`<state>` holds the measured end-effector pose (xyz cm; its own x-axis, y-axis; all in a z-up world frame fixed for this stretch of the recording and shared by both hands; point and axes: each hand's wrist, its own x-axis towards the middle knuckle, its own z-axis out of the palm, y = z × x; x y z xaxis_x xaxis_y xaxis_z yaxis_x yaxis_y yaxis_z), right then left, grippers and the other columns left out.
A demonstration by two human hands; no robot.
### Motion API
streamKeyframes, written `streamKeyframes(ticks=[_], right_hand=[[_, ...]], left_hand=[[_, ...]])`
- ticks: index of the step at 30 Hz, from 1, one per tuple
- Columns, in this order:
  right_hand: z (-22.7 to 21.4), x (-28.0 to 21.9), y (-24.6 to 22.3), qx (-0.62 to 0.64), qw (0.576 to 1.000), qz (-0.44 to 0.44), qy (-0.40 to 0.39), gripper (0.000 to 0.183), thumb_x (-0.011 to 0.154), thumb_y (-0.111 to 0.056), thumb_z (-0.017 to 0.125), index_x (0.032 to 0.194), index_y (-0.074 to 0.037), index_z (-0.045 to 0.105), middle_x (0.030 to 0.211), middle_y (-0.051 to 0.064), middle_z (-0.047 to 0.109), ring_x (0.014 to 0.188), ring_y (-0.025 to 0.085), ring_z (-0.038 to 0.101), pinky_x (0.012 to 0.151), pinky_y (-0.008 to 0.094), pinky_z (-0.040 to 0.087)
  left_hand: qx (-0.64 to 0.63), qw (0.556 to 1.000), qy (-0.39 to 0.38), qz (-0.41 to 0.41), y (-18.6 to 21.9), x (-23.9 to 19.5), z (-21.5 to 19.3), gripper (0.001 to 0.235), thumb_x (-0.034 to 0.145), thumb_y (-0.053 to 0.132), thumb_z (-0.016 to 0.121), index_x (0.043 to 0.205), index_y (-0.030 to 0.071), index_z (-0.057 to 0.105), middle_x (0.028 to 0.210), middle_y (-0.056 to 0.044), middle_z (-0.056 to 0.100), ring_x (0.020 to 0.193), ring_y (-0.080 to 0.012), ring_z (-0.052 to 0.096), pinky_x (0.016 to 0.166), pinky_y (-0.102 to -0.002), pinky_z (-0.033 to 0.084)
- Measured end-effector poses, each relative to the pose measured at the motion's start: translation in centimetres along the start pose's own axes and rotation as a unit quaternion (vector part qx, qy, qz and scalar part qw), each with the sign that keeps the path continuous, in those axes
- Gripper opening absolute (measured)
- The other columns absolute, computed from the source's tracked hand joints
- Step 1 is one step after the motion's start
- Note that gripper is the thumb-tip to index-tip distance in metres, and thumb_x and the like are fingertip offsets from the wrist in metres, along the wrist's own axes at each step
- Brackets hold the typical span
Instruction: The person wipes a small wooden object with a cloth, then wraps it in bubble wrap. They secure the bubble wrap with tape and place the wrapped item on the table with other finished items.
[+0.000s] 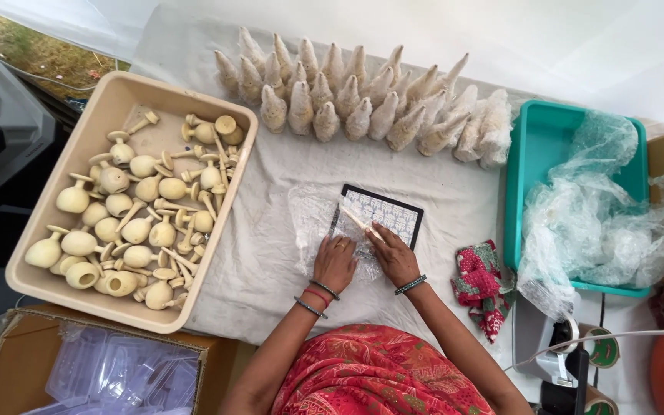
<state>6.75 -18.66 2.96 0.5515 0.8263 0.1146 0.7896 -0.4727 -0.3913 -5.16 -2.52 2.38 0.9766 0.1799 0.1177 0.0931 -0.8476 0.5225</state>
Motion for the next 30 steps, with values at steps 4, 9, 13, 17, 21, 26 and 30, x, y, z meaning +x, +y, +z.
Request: streamKeyframes(ticks=[4, 9, 13, 17, 21, 26, 30], right_hand=[[0.0, 0.0, -0.3, 0.017, 1.0, 0.002, 0.015, 0.046, 0.099, -0.022, 0.062, 0.144, -0.018, 0.058, 0.152, 0.004, 0.054, 0.131, 0.027, 0.057, 0.106, 0.038, 0.049], [-0.6, 0.3, -0.6, -0.002, 1.0, 0.013, -0.022, 0.047, 0.097, -0.02, 0.062, 0.144, -0.025, 0.059, 0.151, 0.005, 0.053, 0.125, 0.027, 0.059, 0.102, 0.038, 0.051], [-0.6, 0.2, -0.8, -0.034, 0.998, 0.021, -0.043, 0.052, 0.094, -0.017, 0.063, 0.144, -0.03, 0.06, 0.153, 0.005, 0.05, 0.125, 0.026, 0.058, 0.102, 0.038, 0.051], [-0.4, 0.4, -0.9, -0.044, 0.997, 0.03, -0.05, 0.052, 0.093, -0.017, 0.064, 0.143, -0.032, 0.059, 0.154, 0.004, 0.048, 0.125, 0.026, 0.057, 0.102, 0.038, 0.051], [-0.5, 0.2, -0.8, -0.034, 0.998, 0.024, -0.038, 0.052, 0.093, -0.016, 0.065, 0.143, -0.032, 0.06, 0.154, 0.003, 0.049, 0.126, 0.027, 0.057, 0.103, 0.038, 0.051], [-0.3, 0.1, -1.0, -0.038, 0.998, 0.032, -0.037, 0.054, 0.09, -0.017, 0.067, 0.141, -0.032, 0.061, 0.153, 0.003, 0.049, 0.125, 0.028, 0.057, 0.101, 0.038, 0.051], [0.0, 0.0, -0.8, -0.031, 0.999, 0.026, -0.033, 0.054, 0.092, -0.015, 0.065, 0.143, -0.031, 0.06, 0.154, 0.003, 0.048, 0.124, 0.026, 0.058, 0.102, 0.038, 0.051]], left_hand=[[0.018, 0.999, 0.022, 0.023, -1.5, -2.1, 1.6, 0.05, 0.087, 0.023, 0.065, 0.134, 0.006, 0.061, 0.141, -0.013, 0.059, 0.137, -0.031, 0.045, 0.116, -0.054, 0.026], [-0.126, 0.963, 0.186, -0.147, -7.1, 0.6, 1.5, 0.038, 0.095, 0.022, 0.069, 0.13, 0.009, 0.065, 0.134, -0.012, 0.065, 0.131, -0.0305, 0.058, 0.112, -0.046, 0.045], [-0.151, 0.852, 0.359, -0.349, -14.3, 4.5, -0.8, 0.056, 0.091, 0.028, 0.079, 0.136, 0.002, 0.058, 0.134, -0.02, 0.06, 0.121, -0.0339, 0.06, 0.1, -0.043, 0.051], [-0.224, 0.864, 0.241, -0.382, -16.5, 6.6, -0.8, 0.089, 0.072, 0.036, 0.093, 0.138, -0.004, 0.048, 0.121, -0.019, 0.063, 0.109, -0.0327, 0.064, 0.093, -0.041, 0.054], [-0.207, 0.877, 0.142, -0.41, -18.5, 7.4, 2.6, 0.066, 0.075, 0.032, 0.09, 0.129, 0.002, 0.064, 0.104, -0.014, 0.075, 0.098, -0.0291, 0.069, 0.087, -0.038, 0.055], [-0.2, 0.915, 0.224, -0.269, -13.6, 6.5, 1.4, 0.019, 0.09, 0.017, 0.084, 0.107, 0.012, 0.078, 0.104, -0.008, 0.076, 0.091, -0.0186, 0.074, 0.085, -0.032, 0.059], [-0.276, 0.951, 0.134, -0.038, -6.8, 2.5, -0.2, 0.025, 0.08, 0.013, 0.078, 0.104, 0.017, 0.072, 0.117, -0.008, 0.075, 0.103, -0.0227, 0.072, 0.09, -0.034, 0.06]])
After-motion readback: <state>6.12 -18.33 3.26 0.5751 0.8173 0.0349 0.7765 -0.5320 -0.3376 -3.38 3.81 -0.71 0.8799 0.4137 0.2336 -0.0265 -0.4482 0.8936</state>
